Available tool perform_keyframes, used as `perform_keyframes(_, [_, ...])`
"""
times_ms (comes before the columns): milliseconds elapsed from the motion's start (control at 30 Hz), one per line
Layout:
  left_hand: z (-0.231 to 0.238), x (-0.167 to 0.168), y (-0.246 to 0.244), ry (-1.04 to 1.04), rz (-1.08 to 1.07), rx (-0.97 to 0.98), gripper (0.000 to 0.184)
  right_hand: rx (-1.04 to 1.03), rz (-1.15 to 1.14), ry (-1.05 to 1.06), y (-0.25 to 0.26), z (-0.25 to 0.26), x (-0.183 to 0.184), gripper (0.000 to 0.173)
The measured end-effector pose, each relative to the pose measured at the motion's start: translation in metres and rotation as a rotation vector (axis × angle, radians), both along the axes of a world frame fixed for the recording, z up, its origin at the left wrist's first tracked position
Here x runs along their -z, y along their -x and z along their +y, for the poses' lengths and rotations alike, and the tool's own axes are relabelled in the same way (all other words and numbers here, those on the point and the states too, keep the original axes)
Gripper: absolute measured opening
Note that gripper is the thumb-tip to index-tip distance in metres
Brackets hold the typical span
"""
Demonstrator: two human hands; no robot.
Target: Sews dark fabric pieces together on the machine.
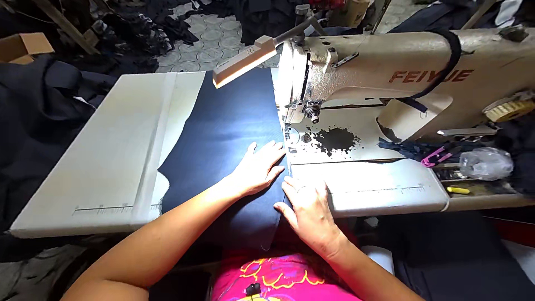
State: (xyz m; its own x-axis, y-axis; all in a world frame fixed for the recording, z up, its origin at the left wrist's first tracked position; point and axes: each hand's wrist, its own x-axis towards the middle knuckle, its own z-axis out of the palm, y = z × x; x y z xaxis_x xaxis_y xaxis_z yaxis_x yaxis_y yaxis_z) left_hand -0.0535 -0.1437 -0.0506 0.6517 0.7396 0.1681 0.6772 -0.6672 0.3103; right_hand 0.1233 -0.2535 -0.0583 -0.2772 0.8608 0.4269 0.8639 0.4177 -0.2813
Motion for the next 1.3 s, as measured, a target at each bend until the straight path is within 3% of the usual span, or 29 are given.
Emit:
perform_keyframes(600, [0.041,-0.003,-0.009,0.082,0.002,-0.001,0.056,-0.017,0.024,0.161,-0.011,0.037,-0.007,0.048])
perform_keyframes(700, [0.026,-0.013,-0.009,0.046,0.063,-0.022,0.05,-0.116,0.008,0.171,-0.024,0.053,-0.008,0.04])
perform_keyframes(800, [-0.023,-0.016,-0.009,-0.034,-0.022,-0.005,0.031,-0.353,0.023,0.15,-0.053,0.079,-0.012,0.029])
perform_keyframes(867, [-0.061,-0.015,-0.007,0.043,-0.019,-0.028,0.041,-0.548,0.01,0.169,-0.073,0.099,-0.016,0.035])
perform_keyframes(933, [-0.081,-0.003,-0.005,-0.008,-0.057,-0.066,0.048,-0.687,-0.016,0.134,-0.084,0.115,-0.017,0.042])
perform_keyframes(1100, [-0.075,0.01,-0.004,-0.053,-0.075,-0.099,0.052,-0.78,-0.085,0.015,-0.086,0.137,-0.016,0.041])
perform_keyframes(1300, [-0.034,0.003,-0.003,0.023,-0.038,-0.093,0.053,-0.654,0.007,0.023,-0.08,0.154,-0.01,0.043])
